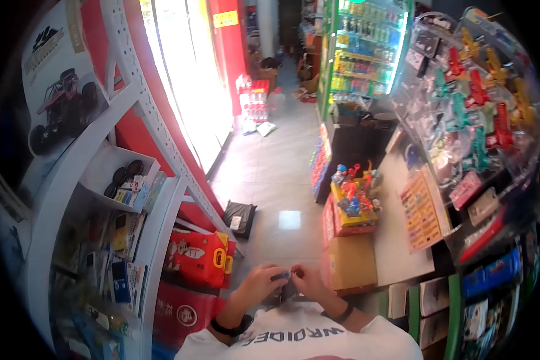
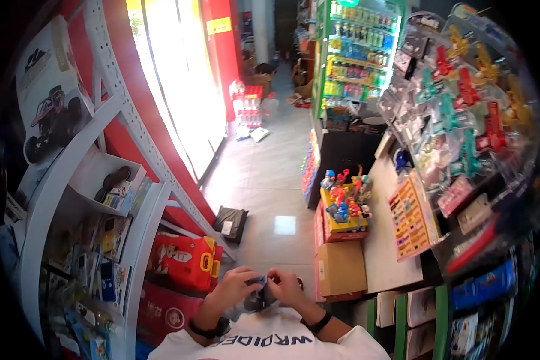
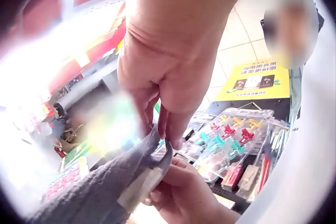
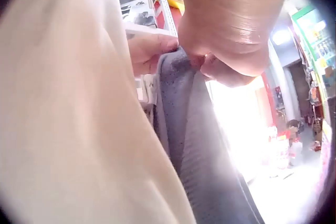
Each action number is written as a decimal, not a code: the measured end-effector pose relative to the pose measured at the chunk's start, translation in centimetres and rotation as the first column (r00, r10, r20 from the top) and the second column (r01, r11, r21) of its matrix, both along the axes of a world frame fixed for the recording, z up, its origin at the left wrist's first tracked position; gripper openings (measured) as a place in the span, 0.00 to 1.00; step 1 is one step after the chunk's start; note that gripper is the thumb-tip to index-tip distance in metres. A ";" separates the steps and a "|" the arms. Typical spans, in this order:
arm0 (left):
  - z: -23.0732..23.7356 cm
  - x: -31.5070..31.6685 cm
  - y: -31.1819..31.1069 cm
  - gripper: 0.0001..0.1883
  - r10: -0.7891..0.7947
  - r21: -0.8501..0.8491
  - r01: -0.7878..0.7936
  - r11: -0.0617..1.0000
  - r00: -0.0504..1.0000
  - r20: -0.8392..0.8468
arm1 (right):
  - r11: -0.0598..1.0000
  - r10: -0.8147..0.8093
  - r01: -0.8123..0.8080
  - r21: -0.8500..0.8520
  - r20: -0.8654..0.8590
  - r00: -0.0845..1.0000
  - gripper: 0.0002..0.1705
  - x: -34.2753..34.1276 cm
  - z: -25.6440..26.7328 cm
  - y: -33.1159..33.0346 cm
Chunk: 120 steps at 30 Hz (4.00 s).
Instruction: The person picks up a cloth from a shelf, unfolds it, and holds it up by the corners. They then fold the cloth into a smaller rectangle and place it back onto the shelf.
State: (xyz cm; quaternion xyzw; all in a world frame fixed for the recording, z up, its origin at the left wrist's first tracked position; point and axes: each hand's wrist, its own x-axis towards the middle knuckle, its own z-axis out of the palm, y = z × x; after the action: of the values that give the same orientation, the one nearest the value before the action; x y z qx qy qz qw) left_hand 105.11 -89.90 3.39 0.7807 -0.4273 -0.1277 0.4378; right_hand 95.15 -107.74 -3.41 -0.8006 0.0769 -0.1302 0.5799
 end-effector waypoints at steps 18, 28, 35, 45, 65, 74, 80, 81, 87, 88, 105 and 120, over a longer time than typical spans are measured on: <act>-2.7 7.4 -17.0 0.08 0.095 0.098 -0.067 0.993 0.944 -0.316 | 0.992 -0.068 0.058 0.114 0.082 0.994 0.07 9.1 -1.6 -16.4; 1.0 12.4 -21.3 0.06 -0.139 0.116 0.126 0.985 0.983 0.118 | 0.982 0.041 0.012 -0.188 0.276 0.960 0.13 11.7 -2.4 -20.0; 2.6 18.4 -21.2 0.07 -0.403 0.311 0.316 0.896 0.874 0.271 | 0.928 0.087 -0.013 -0.371 0.183 0.979 0.12 15.6 -1.3 -19.7; 3.0 25.3 -15.7 0.06 -0.235 0.222 0.168 0.960 0.916 0.324 | 0.798 0.250 -0.182 -0.575 0.041 0.967 0.11 23.8 -0.1 -19.4; 7.0 30.7 -12.0 0.03 0.240 0.216 -0.329 0.919 0.904 0.354 | 0.751 0.653 -0.552 -0.363 0.285 0.702 0.11 38.2 -2.0 -16.8; 7.7 28.0 -11.9 0.04 0.482 0.327 -0.585 0.742 0.805 0.347 | 0.589 0.790 -0.587 -0.556 0.243 0.563 0.10 41.9 -2.1 -17.2; 6.8 24.6 -12.7 0.05 0.690 0.300 -0.779 0.550 0.626 0.363 | 0.511 0.851 -0.656 -0.556 0.218 0.478 0.09 42.9 -4.0 -16.8; 6.9 24.0 -12.7 0.05 0.728 0.266 -0.810 0.523 0.587 0.355 | 0.520 0.853 -0.705 -0.482 0.244 0.462 0.09 42.6 -3.8 -16.6; 8.1 17.9 -11.7 0.05 0.880 0.215 -0.939 0.268 0.330 0.341 | 0.392 0.899 -0.840 -0.376 0.350 0.262 0.10 41.8 -1.8 -14.3; 8.1 16.7 -11.1 0.05 0.892 0.200 -0.949 0.244 0.301 0.337 | 0.365 0.909 -0.845 -0.392 0.345 0.233 0.10 41.6 -1.5 -13.7; 7.4 -12.6 -1.4 0.07 0.965 -0.325 -0.933 -0.153 -0.212 0.153 | -0.148 0.955 -0.897 -0.416 0.174 -0.238 0.14 24.4 9.0 0.9; 8.4 -30.3 2.8 0.05 0.718 -0.451 -0.679 -0.580 -0.687 0.110 | -0.336 0.850 -0.935 -0.116 0.390 -0.354 0.08 2.4 1.6 17.7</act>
State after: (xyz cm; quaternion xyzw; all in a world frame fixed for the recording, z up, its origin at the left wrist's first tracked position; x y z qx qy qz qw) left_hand 74.76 -87.10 11.78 0.6981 0.4166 0.5400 0.2179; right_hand 97.56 -90.04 -1.83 -0.4079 -0.6800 0.2768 0.5429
